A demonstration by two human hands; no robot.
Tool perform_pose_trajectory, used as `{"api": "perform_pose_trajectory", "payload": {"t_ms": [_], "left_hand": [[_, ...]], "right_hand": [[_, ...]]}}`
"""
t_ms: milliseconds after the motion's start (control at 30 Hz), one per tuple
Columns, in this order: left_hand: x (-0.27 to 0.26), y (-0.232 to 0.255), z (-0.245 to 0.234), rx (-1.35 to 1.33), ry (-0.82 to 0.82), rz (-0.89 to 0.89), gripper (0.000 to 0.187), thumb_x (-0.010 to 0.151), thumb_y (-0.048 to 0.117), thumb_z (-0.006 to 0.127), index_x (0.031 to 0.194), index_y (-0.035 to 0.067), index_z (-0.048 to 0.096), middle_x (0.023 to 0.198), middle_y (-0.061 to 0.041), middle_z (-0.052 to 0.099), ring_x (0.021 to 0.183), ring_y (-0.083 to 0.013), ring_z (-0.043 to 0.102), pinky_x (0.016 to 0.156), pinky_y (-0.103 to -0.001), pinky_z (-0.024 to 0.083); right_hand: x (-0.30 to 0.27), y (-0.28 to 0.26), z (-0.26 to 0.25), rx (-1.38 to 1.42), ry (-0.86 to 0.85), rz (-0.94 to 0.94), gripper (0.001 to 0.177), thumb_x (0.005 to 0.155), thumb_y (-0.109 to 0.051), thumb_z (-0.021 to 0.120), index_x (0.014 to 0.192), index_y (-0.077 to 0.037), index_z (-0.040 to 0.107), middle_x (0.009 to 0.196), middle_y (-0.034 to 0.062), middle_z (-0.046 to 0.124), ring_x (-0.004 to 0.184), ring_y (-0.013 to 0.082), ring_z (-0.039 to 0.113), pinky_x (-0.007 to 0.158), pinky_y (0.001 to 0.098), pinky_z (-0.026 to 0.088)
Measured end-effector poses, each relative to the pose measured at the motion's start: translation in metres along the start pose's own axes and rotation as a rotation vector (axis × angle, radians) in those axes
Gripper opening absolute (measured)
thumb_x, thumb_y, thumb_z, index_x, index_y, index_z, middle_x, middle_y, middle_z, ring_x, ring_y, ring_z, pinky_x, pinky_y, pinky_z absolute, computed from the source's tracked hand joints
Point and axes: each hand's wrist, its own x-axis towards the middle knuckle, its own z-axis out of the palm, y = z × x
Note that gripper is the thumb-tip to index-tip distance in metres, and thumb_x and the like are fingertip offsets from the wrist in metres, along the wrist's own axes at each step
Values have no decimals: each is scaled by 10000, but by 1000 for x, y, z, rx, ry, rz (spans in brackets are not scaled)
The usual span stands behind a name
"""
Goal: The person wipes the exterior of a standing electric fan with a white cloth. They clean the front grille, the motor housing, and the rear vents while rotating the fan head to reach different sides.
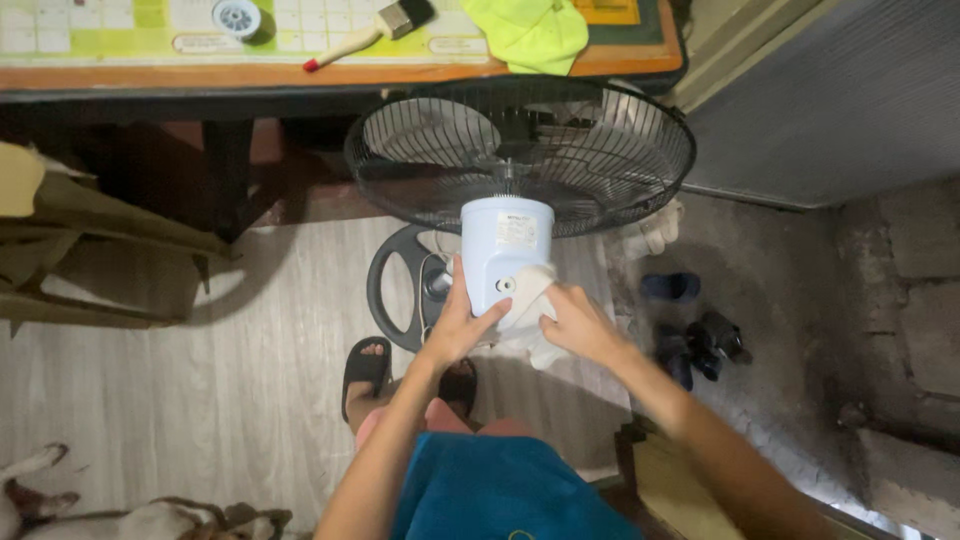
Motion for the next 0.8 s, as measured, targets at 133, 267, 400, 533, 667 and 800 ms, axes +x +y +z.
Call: {"api": "perform_pose_trajectory", "payload": {"t_ms": [133, 267, 400, 533, 667, 800], "left_hand": [[-3, 9, 1, -39, -8, -48, 1157, 880, 348, 748, 1570, -109, -61, 1618, -290, 282, 1492, -307, 347, 1199, -353, 289], [-3, 20, -6, -106, -29, -42, 1100, 871, 331, 725, 1599, -86, 13, 1600, -289, 314, 1472, -319, 360, 1190, -367, 304], [-2, 19, 0, -97, 3, -5, 1092, 915, 291, 740, 1589, -102, -24, 1667, -286, 181, 1530, -321, 265, 1219, -386, 249], [-3, 12, 0, -40, 26, 2, 1103, 907, 286, 755, 1584, -108, -22, 1645, -289, 241, 1508, -319, 308, 1206, -382, 276], [-4, 8, -1, -79, 22, -33, 1118, 896, 285, 752, 1580, -101, -43, 1626, -273, 283, 1475, -291, 368, 1179, -366, 328], [-5, 12, -1, -103, 16, -41, 1106, 885, 271, 743, 1592, -73, -34, 1603, -249, 331, 1424, -270, 429, 1149, -357, 376]], "right_hand": [[-13, 21, 25, 329, 105, 278, 530, 806, -73, 660, 1321, -53, 538, 1182, 208, 712, 1136, 329, 677, 956, 369, 508], [-50, 34, 54, 697, 356, 229, 543, 797, 14, 589, 1338, 1, 549, 1248, 160, 663, 1156, 249, 634, 984, 351, 495], [-65, 33, 58, 848, 581, 258, 554, 810, 47, 493, 1356, 10, 579, 1257, 136, 668, 1160, 211, 632, 995, 313, 493], [-33, 12, 37, 658, 548, 249, 450, 869, -1, 559, 1319, 15, 577, 1262, 107, 643, 1169, 198, 608, 994, 307, 473], [-1, -24, 21, 445, 320, 100, 337, 901, -167, 700, 1199, -10, 669, 1131, 133, 537, 1030, 265, 606, 858, 389, 523], [10, -40, 4, 158, 239, -66, 255, 974, -215, 664, 1140, -25, 706, 1087, 167, 502, 957, 317, 589, 834, 408, 504]]}}
